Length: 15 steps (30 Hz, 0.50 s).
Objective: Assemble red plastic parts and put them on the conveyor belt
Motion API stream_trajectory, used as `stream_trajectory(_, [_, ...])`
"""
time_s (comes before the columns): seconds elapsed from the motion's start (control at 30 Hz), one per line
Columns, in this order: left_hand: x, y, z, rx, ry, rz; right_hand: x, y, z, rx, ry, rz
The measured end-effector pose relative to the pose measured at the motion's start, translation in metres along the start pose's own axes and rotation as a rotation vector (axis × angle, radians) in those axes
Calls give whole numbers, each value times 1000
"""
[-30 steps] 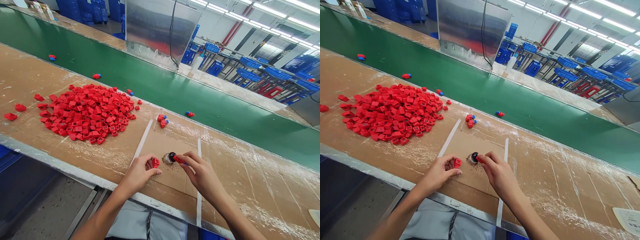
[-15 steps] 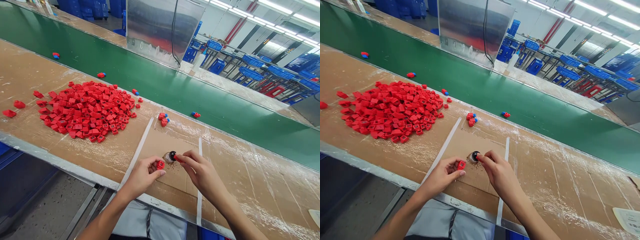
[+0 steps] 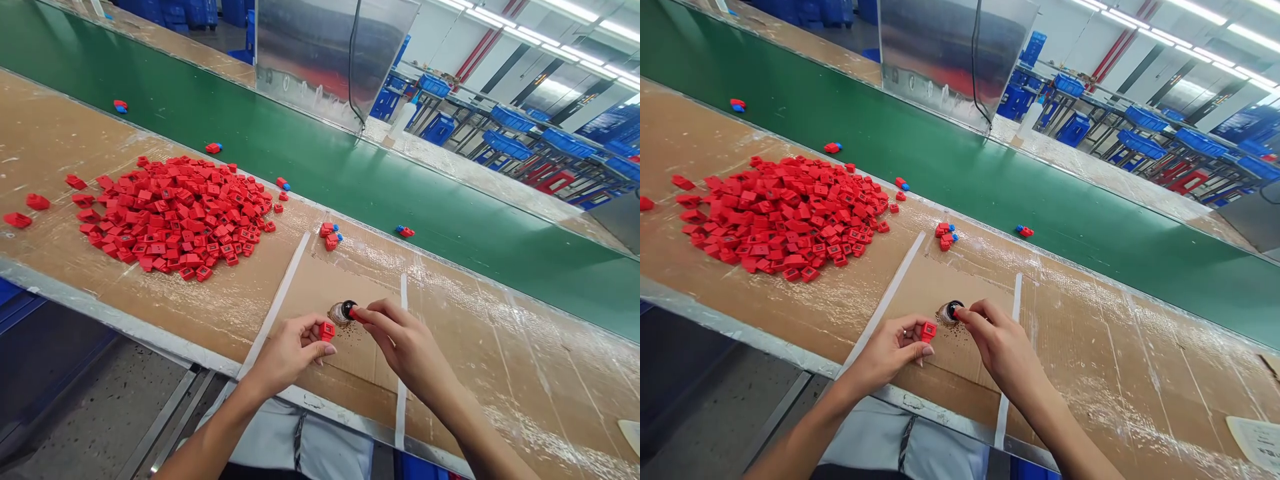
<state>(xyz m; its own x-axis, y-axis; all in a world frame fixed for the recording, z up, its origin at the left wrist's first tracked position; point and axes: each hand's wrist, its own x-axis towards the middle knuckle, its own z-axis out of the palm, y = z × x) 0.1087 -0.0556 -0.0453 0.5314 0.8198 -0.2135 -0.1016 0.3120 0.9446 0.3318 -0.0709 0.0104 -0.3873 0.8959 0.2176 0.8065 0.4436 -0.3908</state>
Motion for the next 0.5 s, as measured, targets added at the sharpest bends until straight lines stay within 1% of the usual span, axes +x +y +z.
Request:
stream_trajectory(0.17, [0,0,0,-11,-5,7,1,0,-1,-5,-14,11])
stream_trajectory(0.27, [1,1,0,-11,-2,-7,2,-1,-3,36,11,25])
stream_trajectory(0.43, [1,0,2,-93,-55,-70,-1,-6,-8,225,142,129])
stream_trajectory(0.5, [1,-1,4,-130,-84,-86,-6,-10,-6,336,161,188])
